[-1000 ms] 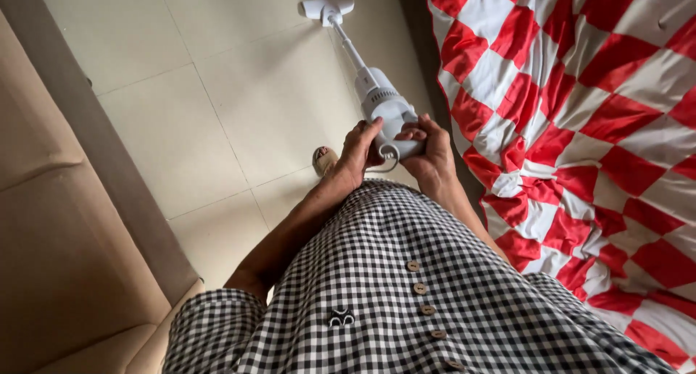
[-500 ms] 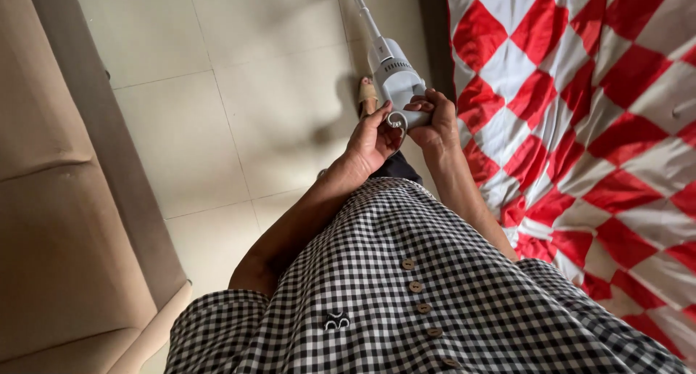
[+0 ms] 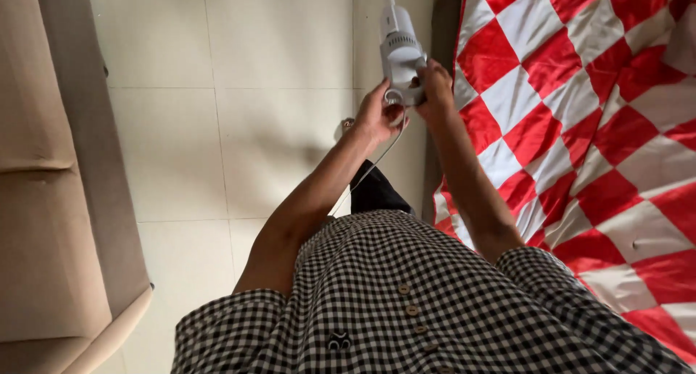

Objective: The person uses a white corded stick vacuum to clean a tiled floor in a room. They move the vacuum back and forth across the floor, navigating around a beige sofa and a bed with a red and white checkered cover.

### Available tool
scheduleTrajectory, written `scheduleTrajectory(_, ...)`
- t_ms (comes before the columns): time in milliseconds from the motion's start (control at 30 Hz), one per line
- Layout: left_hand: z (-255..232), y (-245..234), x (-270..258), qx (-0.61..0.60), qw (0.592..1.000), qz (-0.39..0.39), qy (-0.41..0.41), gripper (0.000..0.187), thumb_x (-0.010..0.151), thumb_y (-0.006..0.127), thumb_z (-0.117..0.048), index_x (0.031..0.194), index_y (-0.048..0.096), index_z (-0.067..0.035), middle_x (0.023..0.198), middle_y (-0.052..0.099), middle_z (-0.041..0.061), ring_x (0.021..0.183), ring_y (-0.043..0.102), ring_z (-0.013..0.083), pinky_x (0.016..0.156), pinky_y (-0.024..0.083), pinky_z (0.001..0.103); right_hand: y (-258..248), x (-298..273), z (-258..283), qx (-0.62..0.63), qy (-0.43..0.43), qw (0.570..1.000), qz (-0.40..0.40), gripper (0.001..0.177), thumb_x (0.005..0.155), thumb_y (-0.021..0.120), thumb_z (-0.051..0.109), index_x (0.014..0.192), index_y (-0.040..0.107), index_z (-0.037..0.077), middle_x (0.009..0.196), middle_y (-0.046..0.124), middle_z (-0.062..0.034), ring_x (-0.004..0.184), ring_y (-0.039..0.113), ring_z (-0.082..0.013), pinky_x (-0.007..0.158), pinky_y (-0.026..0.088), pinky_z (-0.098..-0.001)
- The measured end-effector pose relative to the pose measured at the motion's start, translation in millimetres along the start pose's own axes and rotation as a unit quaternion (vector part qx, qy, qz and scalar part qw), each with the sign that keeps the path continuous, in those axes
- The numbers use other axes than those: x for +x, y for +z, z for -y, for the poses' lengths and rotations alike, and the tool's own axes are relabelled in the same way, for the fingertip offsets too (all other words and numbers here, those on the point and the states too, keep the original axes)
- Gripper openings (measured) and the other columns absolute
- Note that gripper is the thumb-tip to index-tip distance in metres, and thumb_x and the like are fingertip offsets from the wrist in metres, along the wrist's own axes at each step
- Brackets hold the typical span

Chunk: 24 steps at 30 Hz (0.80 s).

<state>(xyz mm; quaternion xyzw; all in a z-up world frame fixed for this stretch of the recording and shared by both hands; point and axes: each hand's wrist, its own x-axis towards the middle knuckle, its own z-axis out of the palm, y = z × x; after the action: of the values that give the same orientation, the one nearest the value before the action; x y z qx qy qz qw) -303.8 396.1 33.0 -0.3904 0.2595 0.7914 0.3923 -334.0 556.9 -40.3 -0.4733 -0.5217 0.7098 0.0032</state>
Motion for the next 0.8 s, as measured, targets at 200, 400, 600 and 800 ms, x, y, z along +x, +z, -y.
scheduleTrajectory(200,-53,46,24,0.01,0.999,-0.041,0.033,0.048,0.08,0.073,-0.032,0.116,0.06,-0.002,0.1,0.063,0.017,0.09,0.066,0.0277,0.08,0.053,0.041,74,-2,88,-0.21,0.077,0.974,0.032,0.054,0.088,0.06,0.012,0.14,0.052,0.028,0.115,0.059,-0.0015,0.069,0.057,-0.0104,0.051,0.054,-0.0271)
scheduleTrajectory(400,-41,12,0,0.001,0.994,-0.044,0.102,0.047,0.085,0.072,-0.032,0.118,0.063,-0.001,0.092,0.067,0.017,0.078,0.065,0.0282,0.07,0.052,0.039,80,-54,70,-0.154,0.099,0.976,0.119,0.036,0.086,0.057,0.013,0.12,0.052,0.024,0.107,0.067,-0.0122,0.081,0.069,-0.0301,0.05,0.058,-0.0431)
scheduleTrajectory(600,34,-85,-70,-0.027,0.998,-0.02,0.061,0.048,0.092,0.074,-0.04,0.115,0.046,-0.008,0.097,0.049,0.011,0.088,0.073,0.0371,0.08,0.058,0.055,15,-111,-41,-0.129,0.079,0.976,0.154,0.074,0.095,0.07,0.02,0.156,0.027,0.024,0.129,0.048,-0.0281,0.093,0.066,-0.03,0.065,0.061,-0.0552)
scheduleTrajectory(800,116,-193,-181,-0.054,0.998,-0.011,0.013,0.047,0.091,0.077,-0.035,0.117,0.048,-0.008,0.103,0.05,0.01,0.096,0.069,0.0368,0.086,0.059,0.055,-52,-261,-107,-0.197,0.091,0.957,0.195,0.075,0.096,0.072,0.023,0.155,0.025,0.022,0.129,0.047,-0.0291,0.092,0.067,-0.03,0.063,0.062,-0.0538)
